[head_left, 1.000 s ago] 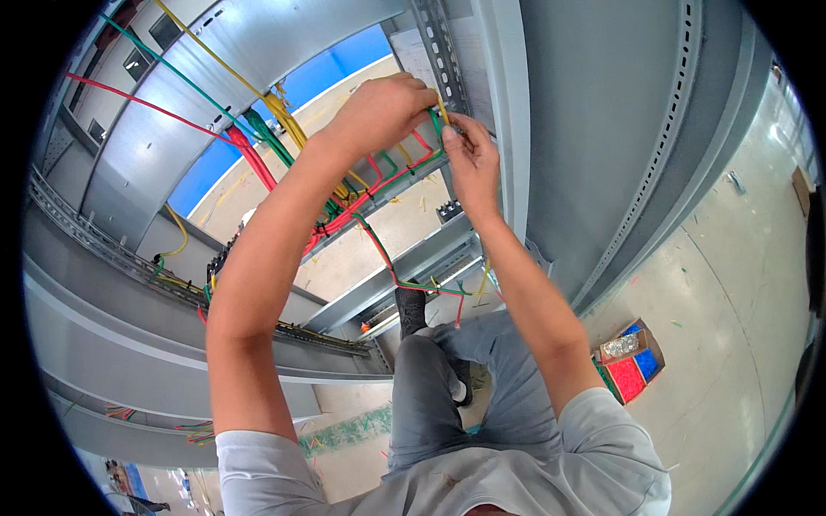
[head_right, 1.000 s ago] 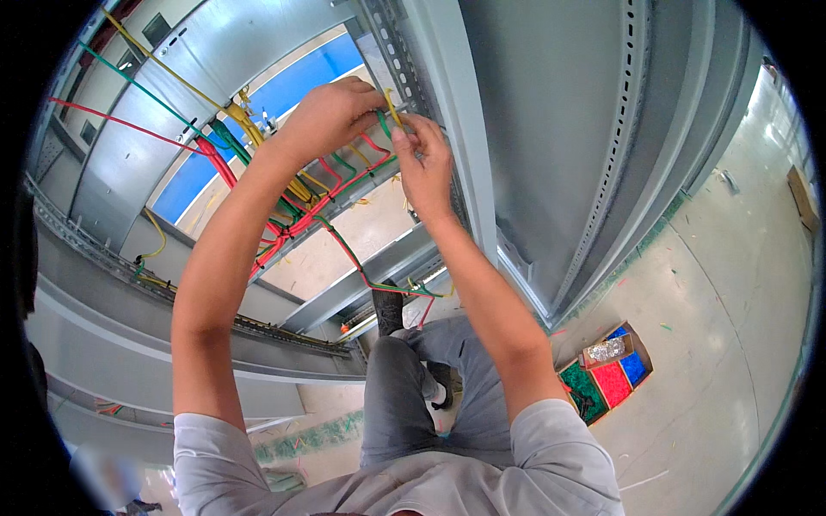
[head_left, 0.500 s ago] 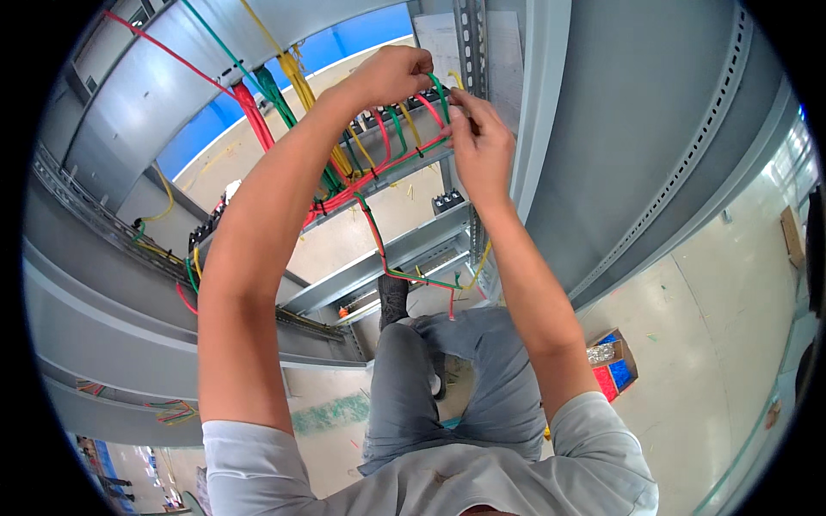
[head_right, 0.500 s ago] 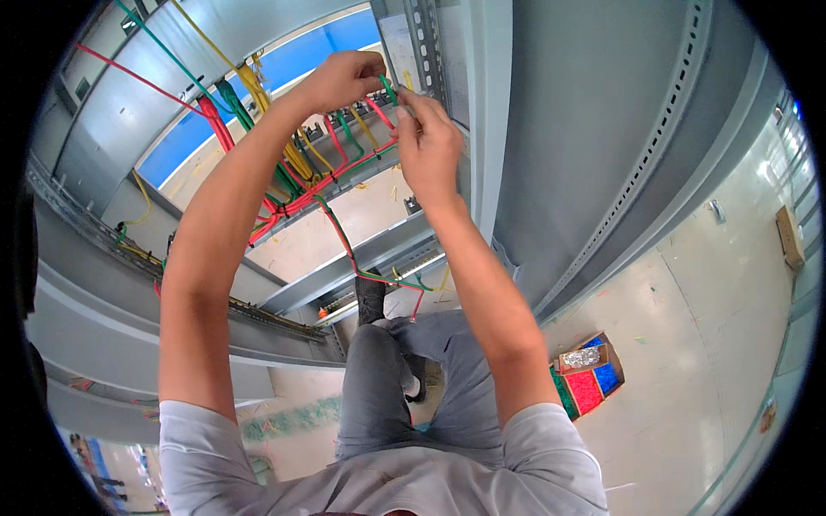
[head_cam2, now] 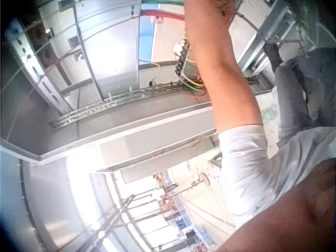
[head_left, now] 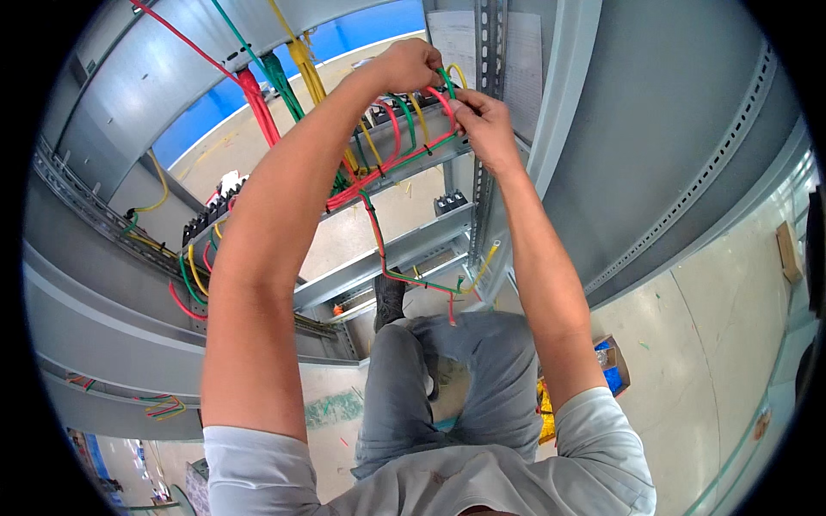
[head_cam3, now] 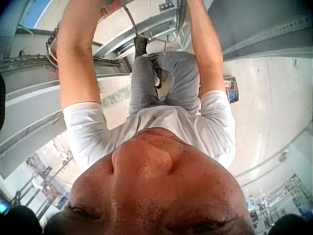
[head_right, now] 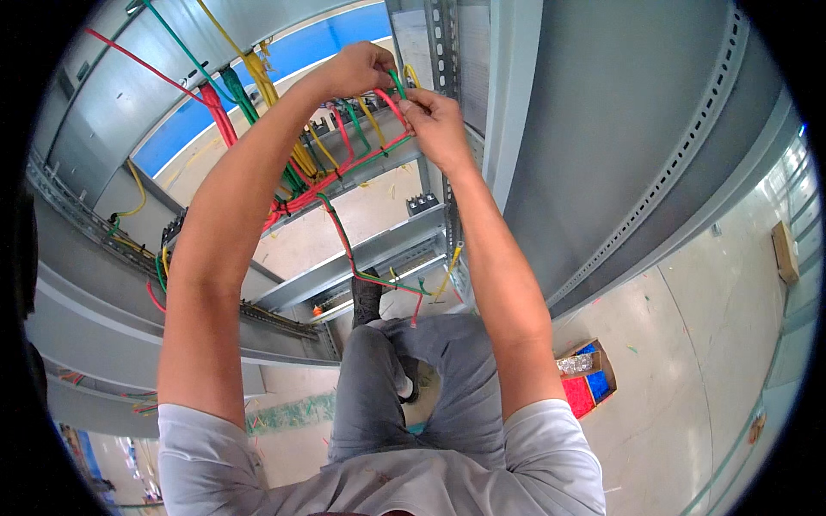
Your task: The person works inside an open electrical cabinet, stripping wire ends with pliers and connecting multiple colored wires to terminal blocks. They organize and route the wires within the cabinet, then step down and move a stool and a box of tools on the floor.
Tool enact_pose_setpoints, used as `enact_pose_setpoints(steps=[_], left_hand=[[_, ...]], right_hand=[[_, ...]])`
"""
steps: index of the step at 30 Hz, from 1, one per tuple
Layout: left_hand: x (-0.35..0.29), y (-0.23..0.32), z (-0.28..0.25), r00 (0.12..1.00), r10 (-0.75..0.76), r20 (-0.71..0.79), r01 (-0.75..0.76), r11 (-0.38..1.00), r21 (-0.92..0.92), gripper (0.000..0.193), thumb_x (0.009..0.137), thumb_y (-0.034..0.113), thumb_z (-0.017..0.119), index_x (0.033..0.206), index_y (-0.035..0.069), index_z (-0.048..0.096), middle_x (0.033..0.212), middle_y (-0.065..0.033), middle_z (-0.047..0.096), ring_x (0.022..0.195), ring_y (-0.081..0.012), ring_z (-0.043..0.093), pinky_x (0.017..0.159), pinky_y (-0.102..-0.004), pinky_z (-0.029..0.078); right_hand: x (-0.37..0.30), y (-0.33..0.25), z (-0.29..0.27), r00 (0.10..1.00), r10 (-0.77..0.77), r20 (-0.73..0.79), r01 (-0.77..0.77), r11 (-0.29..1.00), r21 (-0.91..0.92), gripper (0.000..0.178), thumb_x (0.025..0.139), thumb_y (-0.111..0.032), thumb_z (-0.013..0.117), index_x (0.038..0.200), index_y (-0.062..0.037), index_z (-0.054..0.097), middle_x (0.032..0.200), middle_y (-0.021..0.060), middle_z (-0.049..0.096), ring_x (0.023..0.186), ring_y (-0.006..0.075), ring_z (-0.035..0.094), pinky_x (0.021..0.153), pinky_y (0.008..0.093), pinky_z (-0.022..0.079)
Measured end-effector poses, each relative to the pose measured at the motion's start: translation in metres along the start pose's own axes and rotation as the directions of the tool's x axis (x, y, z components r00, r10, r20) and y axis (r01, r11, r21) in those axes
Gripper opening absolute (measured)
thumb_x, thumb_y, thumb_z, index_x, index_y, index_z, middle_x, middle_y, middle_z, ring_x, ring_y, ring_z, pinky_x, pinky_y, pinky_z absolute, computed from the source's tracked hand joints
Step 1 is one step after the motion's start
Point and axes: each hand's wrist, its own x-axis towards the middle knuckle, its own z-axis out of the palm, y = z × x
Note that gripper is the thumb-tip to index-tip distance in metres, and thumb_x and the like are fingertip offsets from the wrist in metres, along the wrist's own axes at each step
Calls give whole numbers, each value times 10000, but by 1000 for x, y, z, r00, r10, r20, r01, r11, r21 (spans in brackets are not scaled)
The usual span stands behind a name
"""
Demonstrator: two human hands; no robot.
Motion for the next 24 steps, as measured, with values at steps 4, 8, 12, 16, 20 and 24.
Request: enact_pose_setpoints(steps=[4,8,12,16,20,24], left_hand=[[3,-5,6,982,-135,135,167,949,-267,241,830,204,751,949,-5,735,850,-157,743,788,-248,713,723,-383,537],[6,0,1,975,-145,166,167,978,-128,270,821,249,759,916,-2,725,834,-141,733,780,-241,698,716,-388,530],[2,-11,10,999,-23,-28,24,1000,13,328,817,306,771,961,11,759,864,-147,752,797,-245,705,747,-386,549],[-26,13,13,963,3,-270,-8,1000,-21,442,838,328,776,1153,19,746,1012,-185,766,903,-346,725,842,-422,559],[-103,78,35,692,131,-710,-144,989,42,331,916,202,735,1203,39,719,1200,-204,712,1086,-411,674,940,-430,538],[-223,125,65,730,-14,-683,-97,987,-124,239,887,89,764,1111,16,724,1143,-177,718,1043,-369,695,910,-419,551]], right_hand=[[1,9,5,997,-22,-72,26,998,53,302,992,-107,679,1220,90,694,844,4,662,699,64,558,631,232,455],[4,17,7,994,-17,-107,31,990,138,291,986,-100,684,1217,75,704,860,-6,669,705,62,556,639,230,454],[3,12,-5,999,40,-24,-36,990,138,302,972,-112,718,1227,49,704,868,14,684,722,70,586,644,234,469],[-19,0,-4,997,-35,-64,41,994,99,333,1012,-140,679,1298,30,678,950,15,702,777,84,622,713,244,524],[-53,4,-8,983,-68,-169,75,997,32,354,1007,-107,685,1313,65,646,988,51,706,760,91,618,701,255,529],[-84,-3,6,948,-171,-267,152,984,-92,390,996,-121,703,1341,50,642,984,70,695,776,88,628,687,245,535]])
